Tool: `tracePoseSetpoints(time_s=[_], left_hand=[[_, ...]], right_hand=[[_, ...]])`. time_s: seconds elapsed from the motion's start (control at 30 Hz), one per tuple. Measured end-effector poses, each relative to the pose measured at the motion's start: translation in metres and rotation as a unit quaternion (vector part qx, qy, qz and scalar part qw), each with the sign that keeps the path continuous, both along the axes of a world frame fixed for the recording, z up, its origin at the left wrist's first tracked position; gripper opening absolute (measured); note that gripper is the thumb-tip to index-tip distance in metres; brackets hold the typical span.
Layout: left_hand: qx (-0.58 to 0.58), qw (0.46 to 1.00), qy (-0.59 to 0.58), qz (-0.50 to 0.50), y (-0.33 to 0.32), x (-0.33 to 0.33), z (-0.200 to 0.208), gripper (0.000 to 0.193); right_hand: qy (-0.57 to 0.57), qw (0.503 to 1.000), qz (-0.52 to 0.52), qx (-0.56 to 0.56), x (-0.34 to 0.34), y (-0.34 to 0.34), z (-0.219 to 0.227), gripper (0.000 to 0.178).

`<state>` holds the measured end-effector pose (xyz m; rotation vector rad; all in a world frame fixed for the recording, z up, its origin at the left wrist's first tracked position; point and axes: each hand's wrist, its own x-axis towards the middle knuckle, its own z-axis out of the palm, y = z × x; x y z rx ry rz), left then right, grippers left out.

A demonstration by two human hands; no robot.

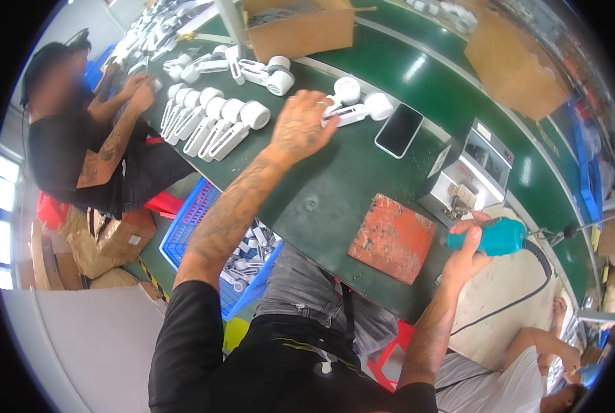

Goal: Assembling handheld white plastic electronic devices by driving screws into the casings using an electric screwdriver.

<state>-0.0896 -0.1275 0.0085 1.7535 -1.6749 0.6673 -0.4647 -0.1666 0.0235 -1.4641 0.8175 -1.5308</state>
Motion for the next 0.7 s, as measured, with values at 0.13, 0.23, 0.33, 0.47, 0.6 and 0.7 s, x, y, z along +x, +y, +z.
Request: tracePoseSetpoints(time_s=[0.13, 0.23, 0.33, 0.47, 0.6, 0.7], left_hand=[[0.106, 0.993, -0.028, 0.039, -0.035, -0.021, -0.015, 0.032], [0.079, 0.996, -0.037, 0.013, -0.032, -0.018, -0.022, 0.033], [0.058, 0.995, 0.075, -0.030, 0.002, -0.035, -0.006, 0.031], [0.048, 0.989, 0.119, 0.070, 0.096, -0.017, 0.002, 0.027], [0.123, 0.967, 0.036, 0.219, 0.154, 0.022, -0.004, 0.031], [0.110, 0.971, -0.012, 0.213, 0.135, 0.017, 0.002, 0.036]], right_hand=[[0.015, 1.000, -0.012, 0.003, -0.003, 0.002, -0.003, 0.051], [0.020, 1.000, -0.008, -0.018, 0.000, 0.003, -0.004, 0.047], [0.026, 0.999, -0.023, -0.012, -0.008, 0.000, -0.004, 0.049], [0.009, 0.999, -0.034, 0.015, -0.003, -0.001, 0.002, 0.047], [-0.019, 1.000, -0.005, 0.013, -0.003, -0.007, 0.000, 0.044], [-0.019, 1.000, -0.012, 0.000, -0.009, -0.009, 0.002, 0.043]])
